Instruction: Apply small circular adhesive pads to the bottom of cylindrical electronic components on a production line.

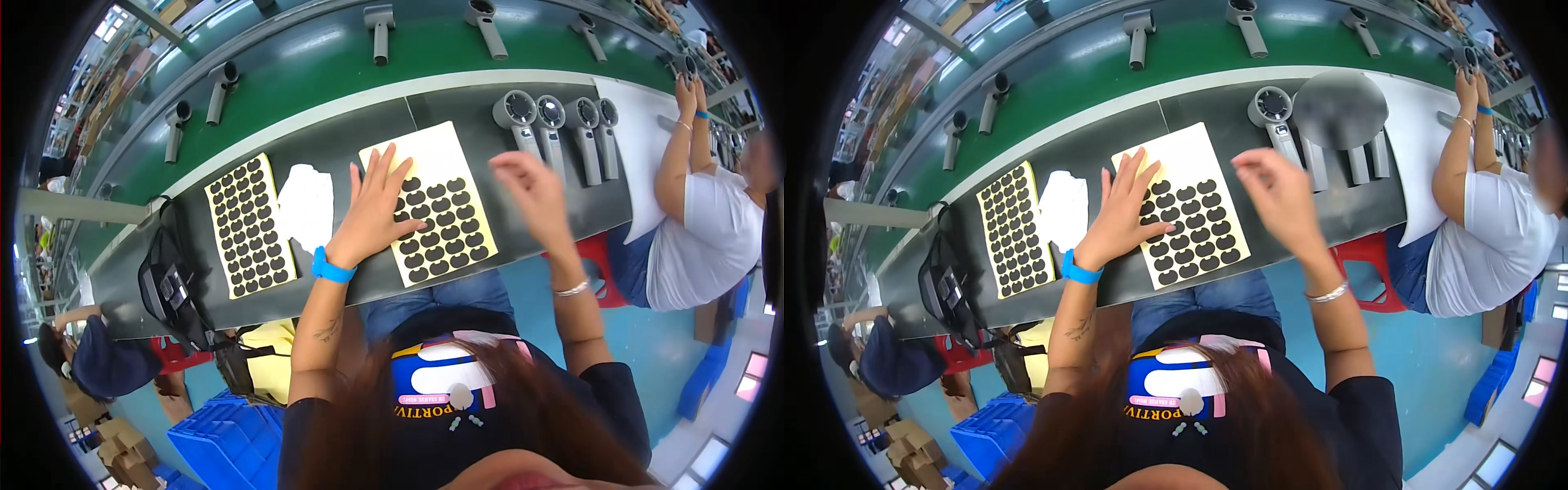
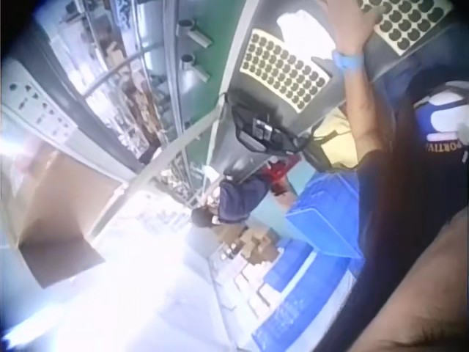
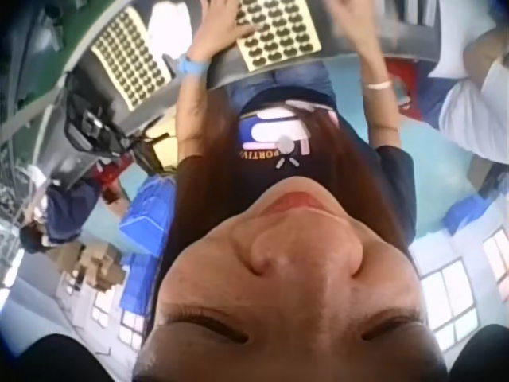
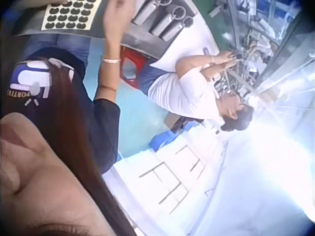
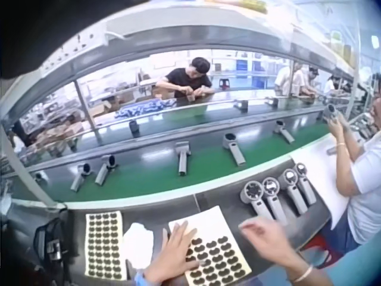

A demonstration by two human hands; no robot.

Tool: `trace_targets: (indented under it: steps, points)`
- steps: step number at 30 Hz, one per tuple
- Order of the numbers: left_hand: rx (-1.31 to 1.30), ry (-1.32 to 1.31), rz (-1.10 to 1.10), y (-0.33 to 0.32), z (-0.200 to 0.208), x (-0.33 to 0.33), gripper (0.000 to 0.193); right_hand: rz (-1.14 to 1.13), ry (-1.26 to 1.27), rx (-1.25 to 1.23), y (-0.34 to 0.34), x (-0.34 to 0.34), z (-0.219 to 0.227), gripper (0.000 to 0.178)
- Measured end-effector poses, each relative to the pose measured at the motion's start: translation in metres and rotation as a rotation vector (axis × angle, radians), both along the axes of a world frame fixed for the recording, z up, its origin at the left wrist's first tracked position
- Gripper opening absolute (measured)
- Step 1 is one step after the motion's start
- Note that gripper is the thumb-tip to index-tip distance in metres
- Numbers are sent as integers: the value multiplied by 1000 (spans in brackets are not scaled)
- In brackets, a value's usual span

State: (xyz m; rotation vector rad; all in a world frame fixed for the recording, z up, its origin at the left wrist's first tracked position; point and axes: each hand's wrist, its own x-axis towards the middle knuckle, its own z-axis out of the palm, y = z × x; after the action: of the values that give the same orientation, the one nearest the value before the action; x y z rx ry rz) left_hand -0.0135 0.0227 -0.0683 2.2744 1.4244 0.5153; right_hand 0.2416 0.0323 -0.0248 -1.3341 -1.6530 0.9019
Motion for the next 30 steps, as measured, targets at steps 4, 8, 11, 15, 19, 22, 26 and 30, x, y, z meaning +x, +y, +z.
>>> trace_targets:
  steps: [4,8,11,15,19,22,26,30]
  points:
    - [70,-54,-93,12,-1,29,90,-19,-230,83,1,-22,-51,18]
    - [-34,51,-86,20,-11,53,96,-84,-346,85,-8,-31,-60,16]
    - [-25,67,-102,18,-27,50,97,-74,-303,103,-13,-33,-65,12]
    - [-41,69,-76,10,-22,50,98,-92,-212,78,-14,-34,-71,14]
    - [-10,62,-104,11,-13,52,97,-115,-251,36,-10,-31,-66,11]
    - [-24,46,-105,14,-12,55,96,-85,-246,74,-8,-28,-64,6]
    - [-45,61,-90,16,-12,55,98,-53,-171,62,-8,-21,-62,6]
    - [-24,53,-65,15,-15,48,98,-59,-47,110,-5,-9,-32,7]
